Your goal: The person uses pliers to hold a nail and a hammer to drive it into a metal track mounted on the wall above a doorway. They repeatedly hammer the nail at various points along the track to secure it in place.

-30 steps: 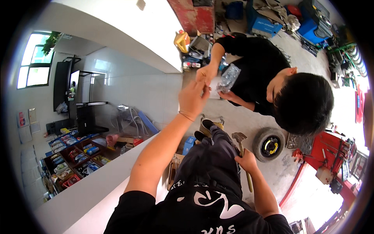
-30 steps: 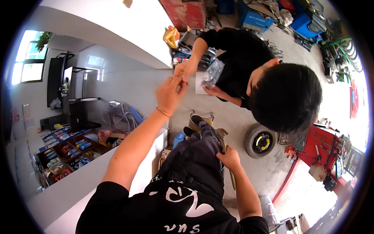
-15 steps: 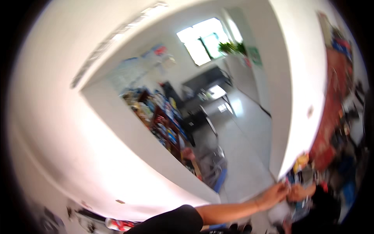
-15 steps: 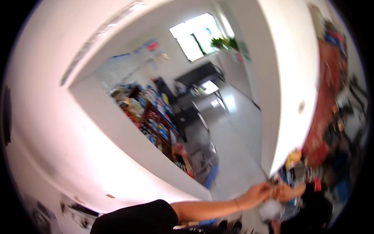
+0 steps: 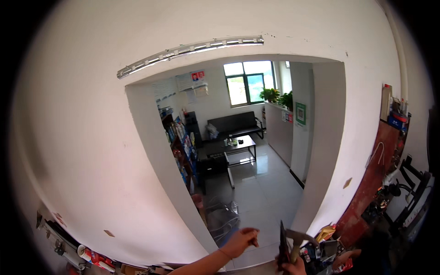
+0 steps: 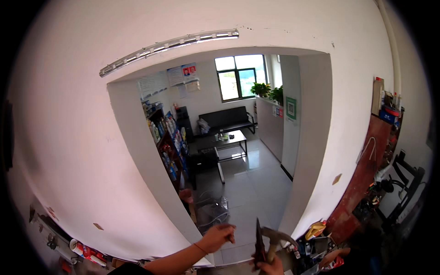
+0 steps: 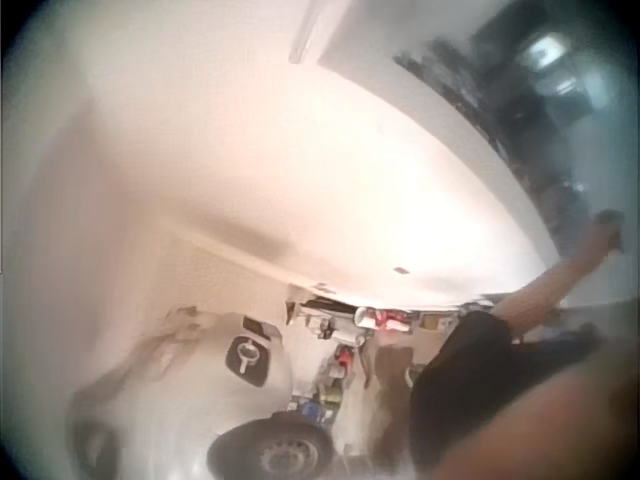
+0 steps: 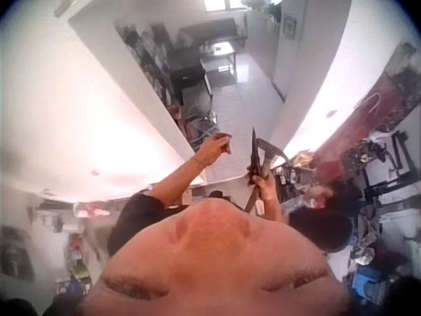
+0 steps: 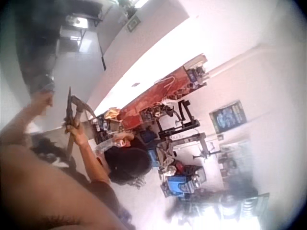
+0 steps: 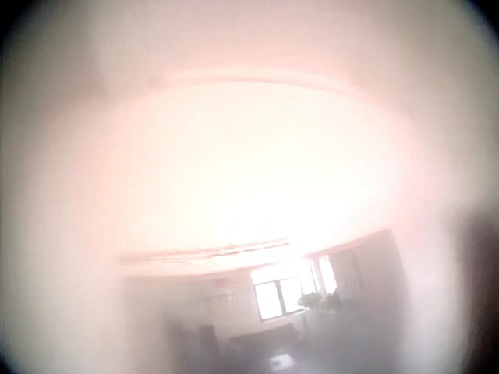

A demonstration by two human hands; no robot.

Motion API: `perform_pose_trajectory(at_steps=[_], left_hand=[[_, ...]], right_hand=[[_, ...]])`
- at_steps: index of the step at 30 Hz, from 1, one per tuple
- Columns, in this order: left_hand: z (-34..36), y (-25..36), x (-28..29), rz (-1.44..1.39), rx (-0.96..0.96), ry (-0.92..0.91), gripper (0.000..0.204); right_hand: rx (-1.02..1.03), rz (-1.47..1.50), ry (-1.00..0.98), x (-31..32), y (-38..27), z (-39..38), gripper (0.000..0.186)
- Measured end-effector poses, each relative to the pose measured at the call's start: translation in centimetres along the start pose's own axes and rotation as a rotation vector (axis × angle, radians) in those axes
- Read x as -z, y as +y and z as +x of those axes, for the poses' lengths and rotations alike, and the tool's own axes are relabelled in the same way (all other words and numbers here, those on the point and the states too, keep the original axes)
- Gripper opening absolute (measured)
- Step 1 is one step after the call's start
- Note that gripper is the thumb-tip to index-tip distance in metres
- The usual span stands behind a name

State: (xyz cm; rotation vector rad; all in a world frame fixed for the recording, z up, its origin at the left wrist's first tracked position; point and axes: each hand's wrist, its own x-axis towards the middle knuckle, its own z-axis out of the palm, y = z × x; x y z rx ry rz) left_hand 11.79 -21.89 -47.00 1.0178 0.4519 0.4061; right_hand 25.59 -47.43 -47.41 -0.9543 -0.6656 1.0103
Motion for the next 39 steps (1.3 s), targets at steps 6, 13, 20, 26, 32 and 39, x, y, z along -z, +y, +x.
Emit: perform_pose_trajectory(at_steps=[6,13,20,26,32,39], left_hand=[[-1.8,11.2,-2.0,-0.160,-0.387,-0.038,0.013],[-4.2,15.6,-5.6,-0.208,-0.609,-0.014,0.023],[-4.6,16.3,-5.6,-0.231,-0.604,0.018,0.030],[-4.4,16.0,-5.4,-0.124,-0.574,0.133,0.035],[-4.5,15.0,-5.5,-0.081,-0.649,0.159,0.030],[-4.7,15.0,-5.5,0.051,-0.715,0.186,0.025]], right_hand=[[-0.020,0.201,-0.172,-5.8,-2.0,5.9,0.075],[0.135,0.009,-0.289,-11.1,-4.5,6.4,0.050],[0.252,-0.387,0.002,-12.8,-1.2,7.1,0.046],[0.611,-0.785,0.063,-14.0,-1.5,7.8,0.037],[0.591,-0.846,0.117,-14.3,-1.8,7.5,0.039],[0.671,-0.889,0.137,-14.2,-1.7,7.0,0.041]])
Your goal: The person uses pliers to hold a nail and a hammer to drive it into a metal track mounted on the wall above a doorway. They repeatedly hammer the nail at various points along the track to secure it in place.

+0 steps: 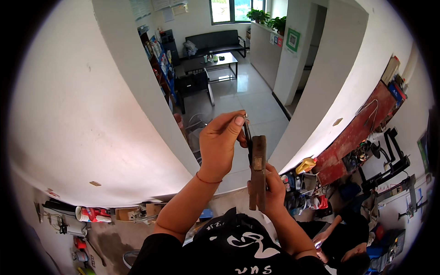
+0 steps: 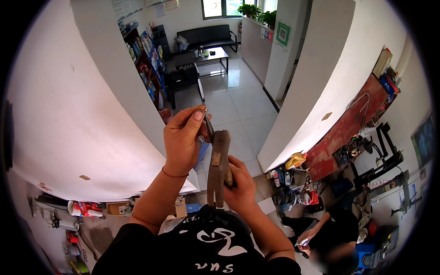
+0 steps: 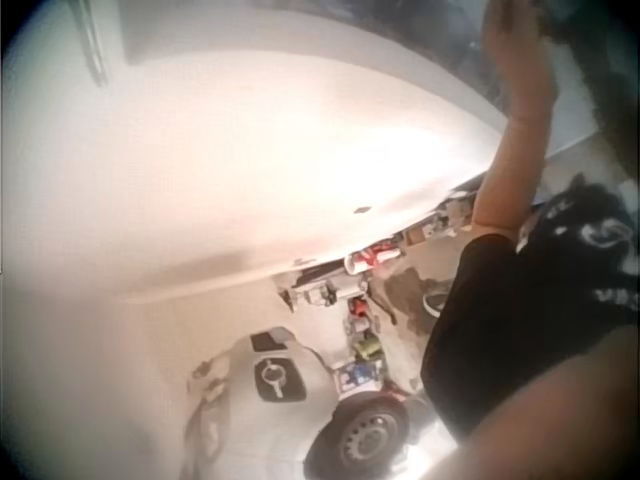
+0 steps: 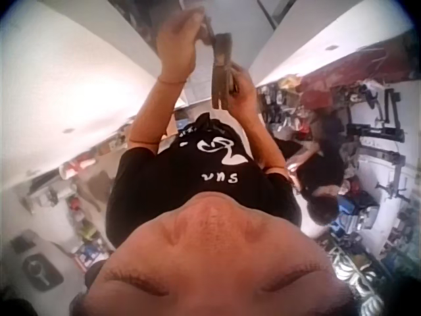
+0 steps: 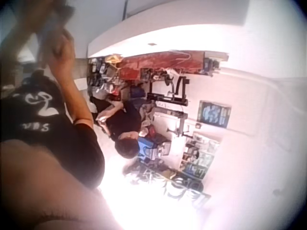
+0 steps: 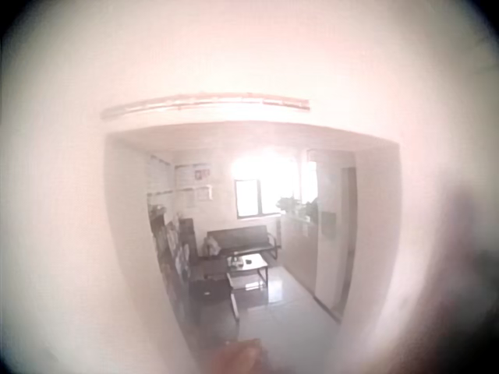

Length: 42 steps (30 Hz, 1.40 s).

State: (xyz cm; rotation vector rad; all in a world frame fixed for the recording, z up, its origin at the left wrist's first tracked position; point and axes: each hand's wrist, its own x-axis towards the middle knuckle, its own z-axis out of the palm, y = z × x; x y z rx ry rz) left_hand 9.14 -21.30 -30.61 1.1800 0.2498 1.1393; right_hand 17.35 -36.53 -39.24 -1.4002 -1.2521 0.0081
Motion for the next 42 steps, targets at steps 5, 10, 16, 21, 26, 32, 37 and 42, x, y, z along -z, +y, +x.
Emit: perform_pose_trajectory(at_steps=[5,10,16,21,26,32,37,42], left_hand=[[0.0,0.2,0.1,0.108,-0.033,-0.039,0.025],[-0.5,-0.2,-0.1,0.132,-0.040,-0.038,0.024],[-1.2,-0.9,-0.2,0.091,0.051,-0.019,0.024],[-1.8,-2.2,0.1,-0.001,0.176,-0.064,0.024],[-8.1,-6.6,4.7,0.474,0.347,-0.230,0.037],[-9.8,-5.5,2.9,0.158,0.587,-0.297,0.047],[-8.7,-6.3,3.1,0.143,0.729,-0.333,0.048],[-7.6,-9.3,5.2,0.791,0.342,-0.447,0.036]], right_hand=[[0.002,-0.018,0.008,0.1,-0.1,-0.2,0.041],[-0.013,-0.021,0.014,0.4,-0.2,-0.5,0.039],[-0.207,0.088,-0.066,0.5,0.2,-1.4,0.040],[-0.380,0.229,-0.097,-0.6,1.3,-2.8,0.041],[-0.372,0.219,0.101,-1.5,3.6,-2.1,0.045],[-0.081,-0.142,0.075,-0.9,3.5,-1.4,0.044],[-0.149,-0.074,0.116,-1.5,2.3,-2.8,0.046],[-0.367,-0.078,-0.096,-2.8,2.0,-3.0,0.059]])
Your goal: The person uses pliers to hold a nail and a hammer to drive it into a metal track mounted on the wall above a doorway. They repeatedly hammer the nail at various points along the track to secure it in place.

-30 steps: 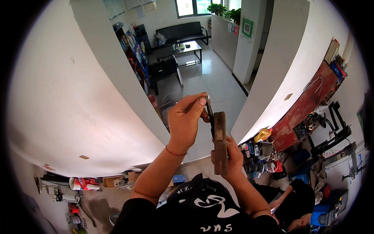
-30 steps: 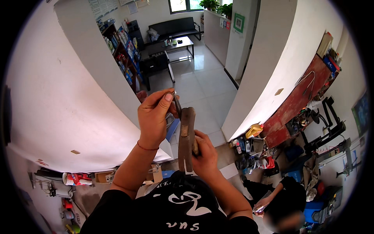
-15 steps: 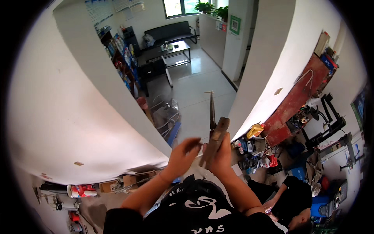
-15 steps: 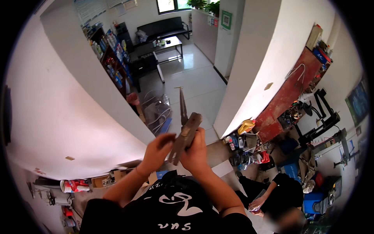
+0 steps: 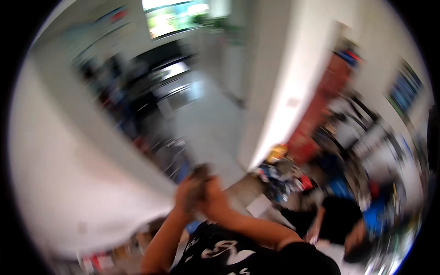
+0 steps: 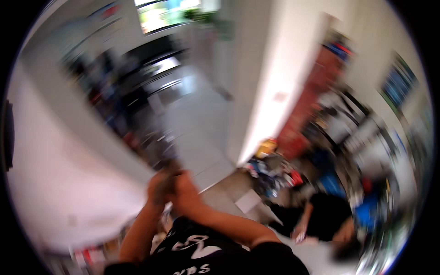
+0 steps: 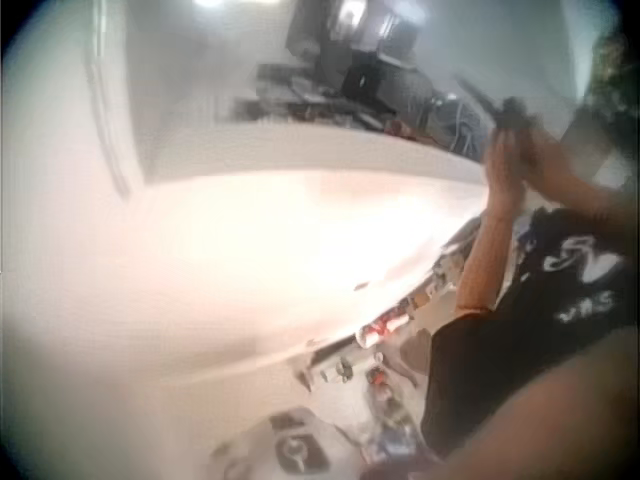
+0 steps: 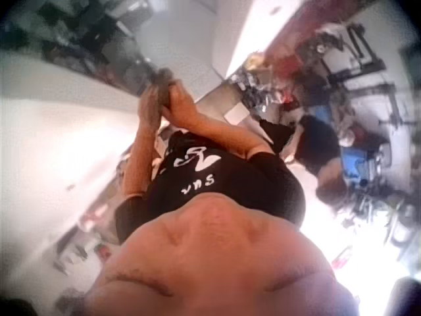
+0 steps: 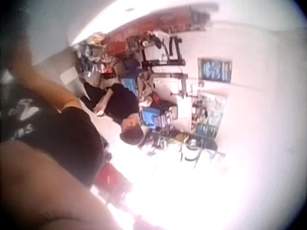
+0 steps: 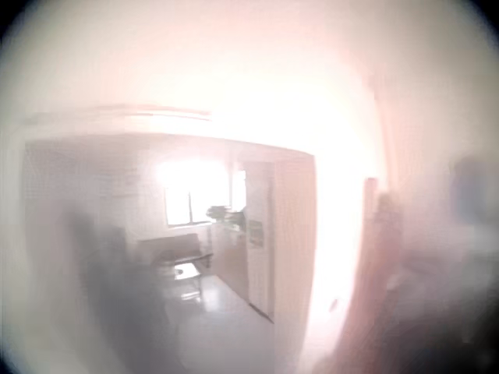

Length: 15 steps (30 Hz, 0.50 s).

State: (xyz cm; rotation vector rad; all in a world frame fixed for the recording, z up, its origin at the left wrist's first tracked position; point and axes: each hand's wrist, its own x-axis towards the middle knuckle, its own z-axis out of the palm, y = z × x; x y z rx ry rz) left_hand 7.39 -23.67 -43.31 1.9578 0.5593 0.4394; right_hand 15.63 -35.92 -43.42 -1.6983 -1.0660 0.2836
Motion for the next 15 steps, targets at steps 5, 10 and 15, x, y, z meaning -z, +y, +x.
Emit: perform_pose_trajectory(at_steps=[5,10,15], left_hand=[[0.7,1.2,-0.6,0.011,-0.108,0.170,0.042],[3.0,4.3,-3.0,-0.180,-0.014,-0.211,0.042],[8.3,-2.6,-3.7,-0.419,0.296,-1.116,0.054]], right_hand=[[0.084,0.234,0.016,0.1,-0.5,-0.9,0.052],[0.006,0.118,0.295,3.8,5.4,-4.7,0.029],[0.074,0.163,0.738,10.9,6.5,-7.2,0.031]])
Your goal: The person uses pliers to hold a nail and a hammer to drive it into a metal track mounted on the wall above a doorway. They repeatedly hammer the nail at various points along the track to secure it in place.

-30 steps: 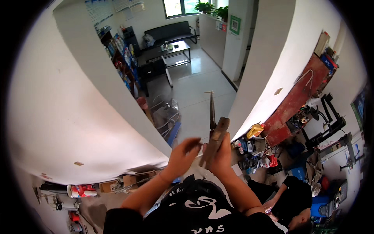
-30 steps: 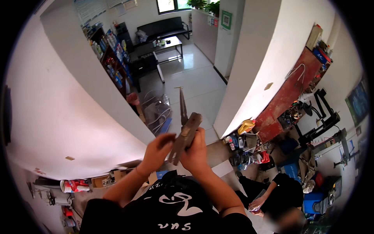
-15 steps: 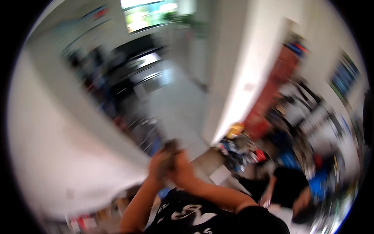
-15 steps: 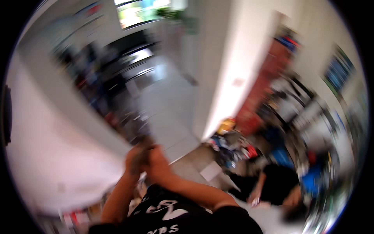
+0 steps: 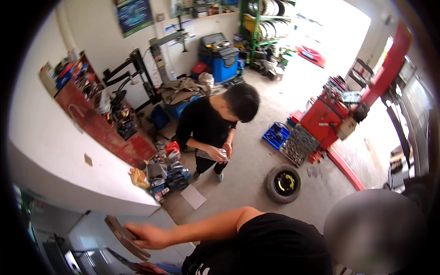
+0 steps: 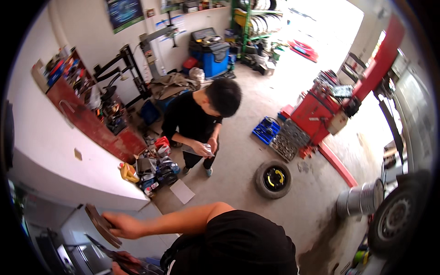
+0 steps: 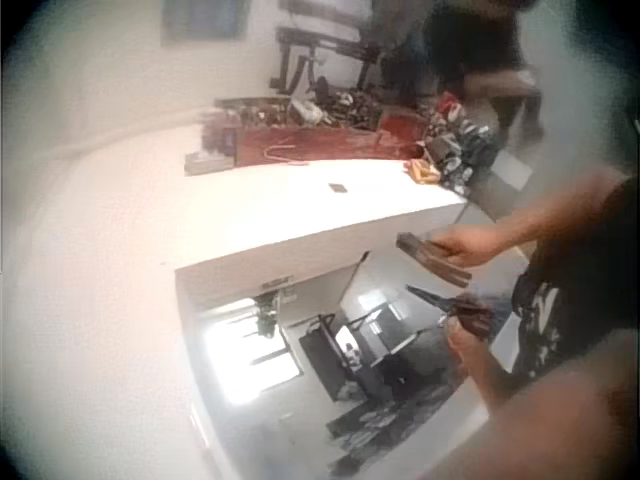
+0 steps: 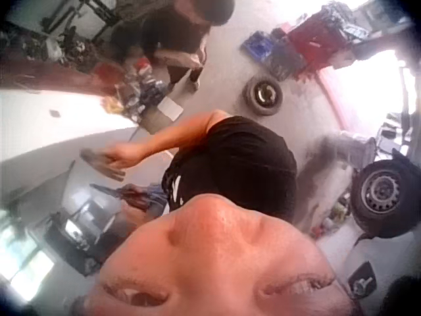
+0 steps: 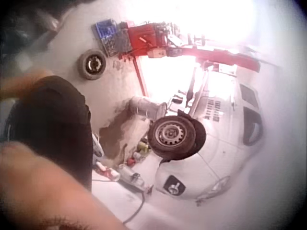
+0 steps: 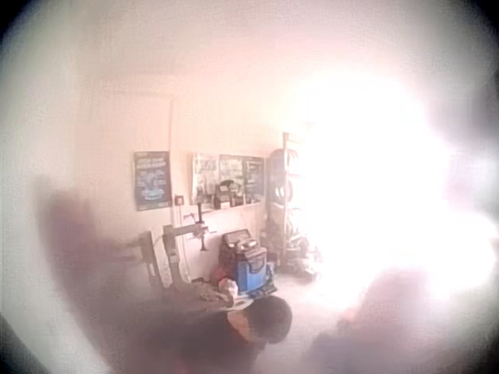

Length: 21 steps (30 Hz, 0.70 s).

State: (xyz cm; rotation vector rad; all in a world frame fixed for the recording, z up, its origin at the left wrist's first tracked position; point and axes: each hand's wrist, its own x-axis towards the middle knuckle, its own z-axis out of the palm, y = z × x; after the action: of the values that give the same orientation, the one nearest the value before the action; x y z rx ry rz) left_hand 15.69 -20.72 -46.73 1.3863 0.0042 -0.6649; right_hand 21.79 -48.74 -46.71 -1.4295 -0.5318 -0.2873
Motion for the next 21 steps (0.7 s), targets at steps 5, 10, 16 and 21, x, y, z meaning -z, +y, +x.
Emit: perform_pose_trajectory(at_steps=[5,10,16,21], left_hand=[[0.6,2.7,-9.4,-0.214,0.194,-0.247,0.057],[0.3,4.3,-12.0,-0.152,0.115,-0.354,0.057],[-0.3,3.1,-10.9,-0.333,0.176,-0.395,0.053],[-0.7,1.8,-8.3,-0.482,0.246,-0.367,0.047]], right_hand=[[-0.043,0.449,-0.101,5.3,-7.2,1.7,0.024],[-0.046,0.387,-0.123,6.2,-8.0,0.2,0.025],[-0.246,0.469,-0.245,6.2,-9.1,0.5,0.027],[-0.169,0.531,-0.288,3.3,-7.4,1.8,0.026]])
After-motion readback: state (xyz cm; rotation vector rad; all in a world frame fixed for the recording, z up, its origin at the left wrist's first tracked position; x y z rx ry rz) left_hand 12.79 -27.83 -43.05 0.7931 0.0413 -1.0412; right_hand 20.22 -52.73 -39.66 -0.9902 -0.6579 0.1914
